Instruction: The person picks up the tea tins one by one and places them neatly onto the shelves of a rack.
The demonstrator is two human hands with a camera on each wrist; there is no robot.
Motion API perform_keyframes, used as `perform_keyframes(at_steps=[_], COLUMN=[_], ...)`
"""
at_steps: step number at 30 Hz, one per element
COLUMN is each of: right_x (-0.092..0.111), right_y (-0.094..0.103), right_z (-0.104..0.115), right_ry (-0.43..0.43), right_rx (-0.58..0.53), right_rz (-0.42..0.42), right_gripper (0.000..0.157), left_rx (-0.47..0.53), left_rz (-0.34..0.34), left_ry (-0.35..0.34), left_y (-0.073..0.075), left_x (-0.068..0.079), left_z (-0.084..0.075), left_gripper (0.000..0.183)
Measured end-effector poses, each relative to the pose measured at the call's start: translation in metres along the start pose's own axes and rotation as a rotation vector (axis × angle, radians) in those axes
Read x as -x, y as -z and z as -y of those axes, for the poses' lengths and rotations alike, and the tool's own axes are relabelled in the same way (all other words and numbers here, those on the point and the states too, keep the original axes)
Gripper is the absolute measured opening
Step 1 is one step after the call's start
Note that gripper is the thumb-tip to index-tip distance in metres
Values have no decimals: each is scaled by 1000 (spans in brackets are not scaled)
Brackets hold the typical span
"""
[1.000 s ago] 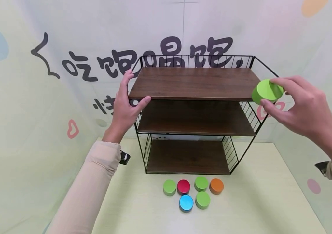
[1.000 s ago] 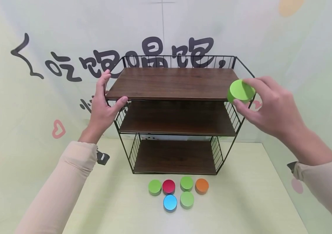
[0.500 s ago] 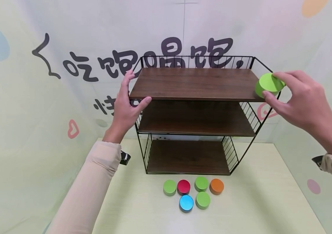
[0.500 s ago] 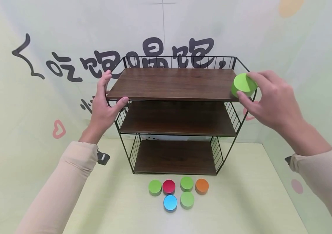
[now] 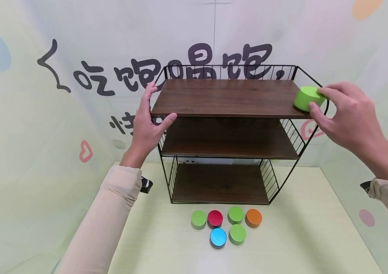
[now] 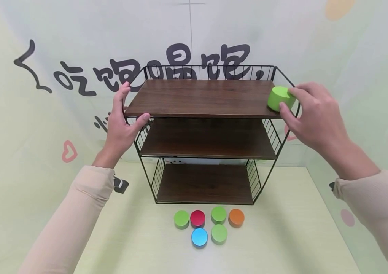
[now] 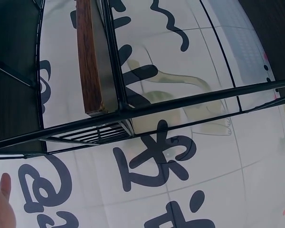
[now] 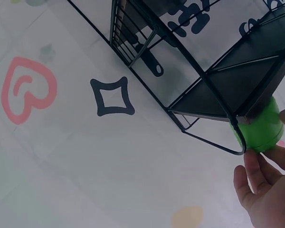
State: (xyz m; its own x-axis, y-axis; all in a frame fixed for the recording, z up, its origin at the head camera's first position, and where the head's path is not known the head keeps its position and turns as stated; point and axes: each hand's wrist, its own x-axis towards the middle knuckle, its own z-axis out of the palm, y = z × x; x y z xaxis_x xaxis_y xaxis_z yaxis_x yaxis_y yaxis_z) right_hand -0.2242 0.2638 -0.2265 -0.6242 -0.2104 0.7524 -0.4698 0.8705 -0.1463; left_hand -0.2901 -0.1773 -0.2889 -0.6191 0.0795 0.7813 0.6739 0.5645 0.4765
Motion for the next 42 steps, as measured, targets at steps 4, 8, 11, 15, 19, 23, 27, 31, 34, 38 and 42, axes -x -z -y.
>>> perform_keyframes(at_steps=[4, 8, 11, 15, 19, 23, 27, 31, 34, 38, 42], right_x=[0, 0, 0, 0, 0, 0, 2, 5, 10, 21, 33], right_y=[-2, -2, -3, -3, -2, -2, -2, -3, -4, -5, -6], right_z=[-1, -1, -1, 0, 1, 1, 1, 0, -1, 0, 2], right_ry=[7, 4, 5, 4, -8, -4, 21, 54, 52, 32, 35], right_rx=[11, 14, 15, 11, 14, 18, 11, 0, -9, -24, -43], right_rz=[0, -2, -11, -20, -21, -28, -54, -100, -145, -196, -233], right_gripper=[36, 37, 36, 36, 36, 35, 34, 34, 38, 46, 56], left_rx=[1, -1, 3, 4, 4, 6, 11, 13, 13, 18, 21], left_rz=[0, 1, -1, 0, 1, 0, 0, -1, -1, 3, -3], left_ry=[0, 6, 8, 7, 2, -3, -5, -10, -11, -7, -10], left_y=[0, 0, 0, 0, 0, 0, -1, 0, 0, -1, 0], left_x=[0, 1, 0, 0, 0, -1, -1, -1, -1, 0, -1], left_z=[0, 0, 1, 1, 2, 2, 2, 2, 2, 1, 2], left_gripper=[77, 77, 77, 77, 77, 77, 77, 77, 76, 77, 77])
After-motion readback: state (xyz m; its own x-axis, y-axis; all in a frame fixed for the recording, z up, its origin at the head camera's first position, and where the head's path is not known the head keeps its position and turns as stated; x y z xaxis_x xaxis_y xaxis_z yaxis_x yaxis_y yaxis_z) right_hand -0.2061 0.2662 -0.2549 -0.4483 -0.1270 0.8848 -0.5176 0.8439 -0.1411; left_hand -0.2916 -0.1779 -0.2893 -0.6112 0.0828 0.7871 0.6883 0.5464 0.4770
